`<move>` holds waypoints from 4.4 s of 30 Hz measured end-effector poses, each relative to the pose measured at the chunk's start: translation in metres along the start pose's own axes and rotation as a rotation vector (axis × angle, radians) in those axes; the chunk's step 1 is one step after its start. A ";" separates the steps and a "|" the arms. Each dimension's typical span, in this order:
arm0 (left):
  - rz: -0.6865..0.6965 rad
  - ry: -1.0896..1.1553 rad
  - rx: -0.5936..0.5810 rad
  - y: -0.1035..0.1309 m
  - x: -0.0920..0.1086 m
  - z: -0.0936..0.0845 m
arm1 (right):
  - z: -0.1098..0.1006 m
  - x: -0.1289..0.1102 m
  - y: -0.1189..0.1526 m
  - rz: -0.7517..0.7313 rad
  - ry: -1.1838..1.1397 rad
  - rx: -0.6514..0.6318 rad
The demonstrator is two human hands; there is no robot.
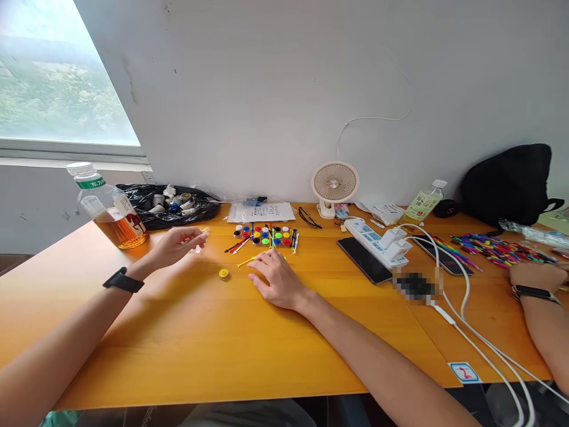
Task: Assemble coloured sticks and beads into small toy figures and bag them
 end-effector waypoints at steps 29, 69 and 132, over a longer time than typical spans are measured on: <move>0.057 -0.488 0.252 0.004 0.005 0.013 | 0.005 0.000 0.000 -0.038 0.004 -0.067; 0.090 0.005 -0.418 0.019 0.046 0.043 | 0.007 0.004 0.001 -0.123 -0.044 -0.124; 0.318 -0.113 -0.244 0.036 0.072 0.110 | -0.010 0.018 0.006 -0.047 -0.222 -0.123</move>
Point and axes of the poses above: each hand's wrist, its own y-axis away from the middle knuckle, its own z-axis out of the palm, x = y × z, the point moved 2 cm from there along -y, towards the middle knuckle, and after that the axes turned 12 degrees about y, right-handed, at the moved point
